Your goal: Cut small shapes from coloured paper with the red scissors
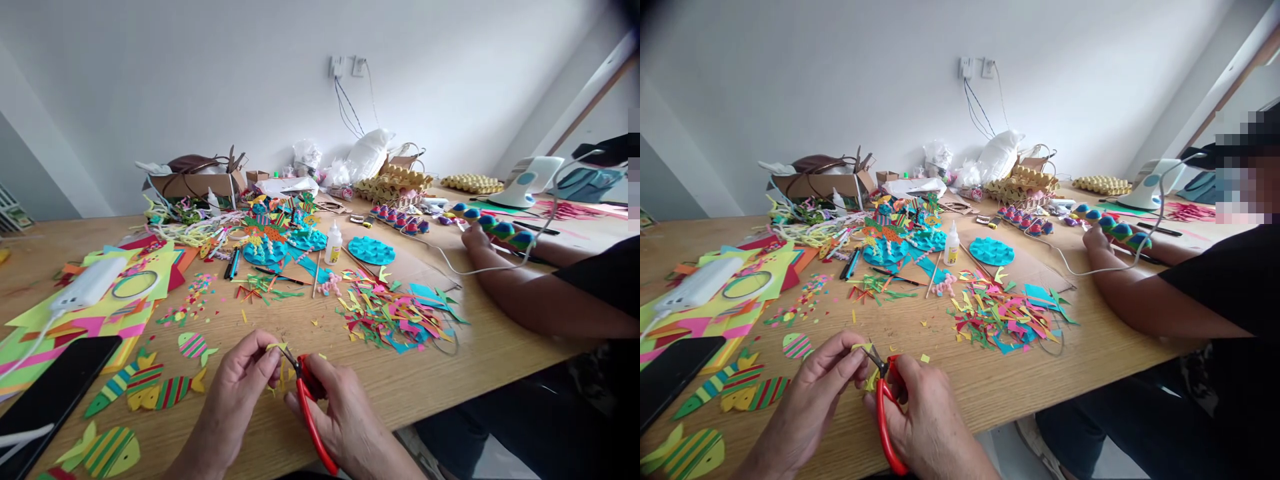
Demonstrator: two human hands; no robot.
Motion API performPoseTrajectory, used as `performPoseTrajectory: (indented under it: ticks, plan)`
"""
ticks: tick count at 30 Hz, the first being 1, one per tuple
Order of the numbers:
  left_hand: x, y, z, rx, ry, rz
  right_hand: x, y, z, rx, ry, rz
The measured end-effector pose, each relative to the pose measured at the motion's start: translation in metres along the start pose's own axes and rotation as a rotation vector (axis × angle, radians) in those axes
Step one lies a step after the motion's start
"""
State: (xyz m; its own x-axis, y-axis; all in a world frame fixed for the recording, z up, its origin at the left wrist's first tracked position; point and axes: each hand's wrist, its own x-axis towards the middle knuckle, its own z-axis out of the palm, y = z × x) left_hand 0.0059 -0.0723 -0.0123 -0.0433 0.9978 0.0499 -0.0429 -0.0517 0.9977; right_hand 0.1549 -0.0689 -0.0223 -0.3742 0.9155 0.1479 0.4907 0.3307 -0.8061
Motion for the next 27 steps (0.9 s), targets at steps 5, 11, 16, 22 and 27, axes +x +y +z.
performPoseTrajectory:
  ticks: [5,11,16,22,27]
  plan:
    - [-0.0002,-0.0017,0.0019,-0.006,-0.016,-0.02,0.0022,-0.0021,-0.0002,-0.002,0.021,-0.016]
    - [0.0007,0.0003,0.0019,0.009,-0.057,-0.033,0.0014,0.0015,-0.0001,-0.008,0.027,0.0]
    - [0.0016,0.0025,-0.0002,0.03,-0.096,-0.045,0.0007,0.0046,-0.0014,-0.001,0.003,0.017]
    - [-0.0003,0.0027,-0.0028,0.067,-0.086,-0.046,-0.0011,0.0052,-0.0031,-0.016,-0.023,0.015]
    - [-0.0008,0.0012,-0.0057,0.07,-0.103,-0.054,-0.001,0.0057,-0.005,-0.034,-0.051,0.007]
